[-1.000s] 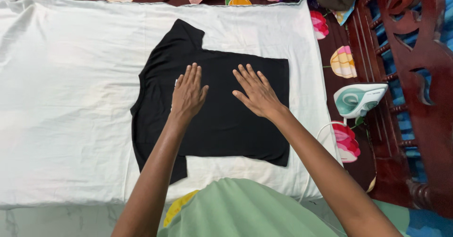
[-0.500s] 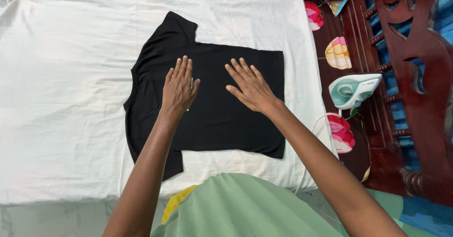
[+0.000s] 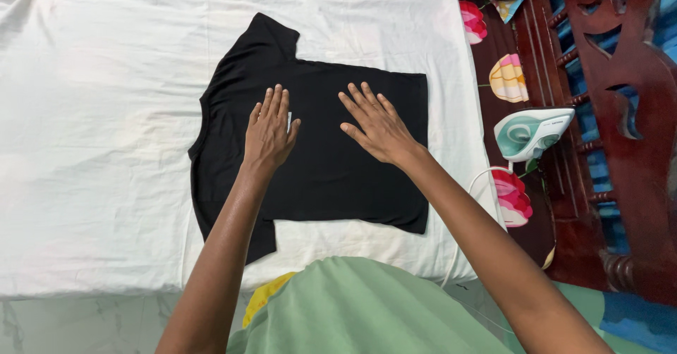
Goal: The person irons a black t-shirt laid flat on a bed using a handheld steam iron. They systematically smooth the fabric, focusing on the front panel and sleeves, then lift the shirt to fold it neatly.
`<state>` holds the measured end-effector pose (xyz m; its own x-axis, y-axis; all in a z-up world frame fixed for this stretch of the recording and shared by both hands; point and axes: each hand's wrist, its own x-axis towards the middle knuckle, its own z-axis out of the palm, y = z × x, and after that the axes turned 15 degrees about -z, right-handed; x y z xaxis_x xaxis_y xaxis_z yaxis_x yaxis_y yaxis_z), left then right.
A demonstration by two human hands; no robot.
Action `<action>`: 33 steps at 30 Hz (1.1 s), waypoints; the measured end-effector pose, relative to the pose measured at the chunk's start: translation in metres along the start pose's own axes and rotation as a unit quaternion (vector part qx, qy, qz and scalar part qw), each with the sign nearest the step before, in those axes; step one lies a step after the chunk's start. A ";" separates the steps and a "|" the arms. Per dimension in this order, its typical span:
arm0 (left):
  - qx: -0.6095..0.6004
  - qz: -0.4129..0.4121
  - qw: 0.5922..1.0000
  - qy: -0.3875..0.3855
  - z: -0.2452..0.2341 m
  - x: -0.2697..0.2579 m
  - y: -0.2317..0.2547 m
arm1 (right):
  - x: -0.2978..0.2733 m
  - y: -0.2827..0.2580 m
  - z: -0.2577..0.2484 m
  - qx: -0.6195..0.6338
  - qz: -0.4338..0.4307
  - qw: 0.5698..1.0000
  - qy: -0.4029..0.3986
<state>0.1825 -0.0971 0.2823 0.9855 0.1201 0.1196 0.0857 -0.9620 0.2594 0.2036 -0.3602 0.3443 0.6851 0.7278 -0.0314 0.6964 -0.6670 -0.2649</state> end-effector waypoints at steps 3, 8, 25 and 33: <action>0.003 -0.003 1.000 0.000 0.000 -0.001 0.000 | 0.001 -0.003 0.000 0.004 0.000 1.000 -0.003; -0.006 -0.001 1.000 0.014 -0.002 -0.008 -0.007 | 0.001 -0.009 0.006 0.016 -0.001 1.000 -0.011; -0.005 -0.020 1.000 0.014 0.005 -0.015 -0.020 | 0.002 -0.006 0.012 0.015 -0.003 1.000 -0.026; -0.007 -0.023 1.000 0.015 0.005 -0.013 -0.021 | 0.003 -0.005 0.010 0.015 -0.003 1.000 -0.028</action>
<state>0.1686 -0.0795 0.2703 0.9758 0.1709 0.1367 0.1278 -0.9519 0.2785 0.2003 -0.3530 0.3360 0.6681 0.7394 -0.0831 0.6926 -0.6588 -0.2937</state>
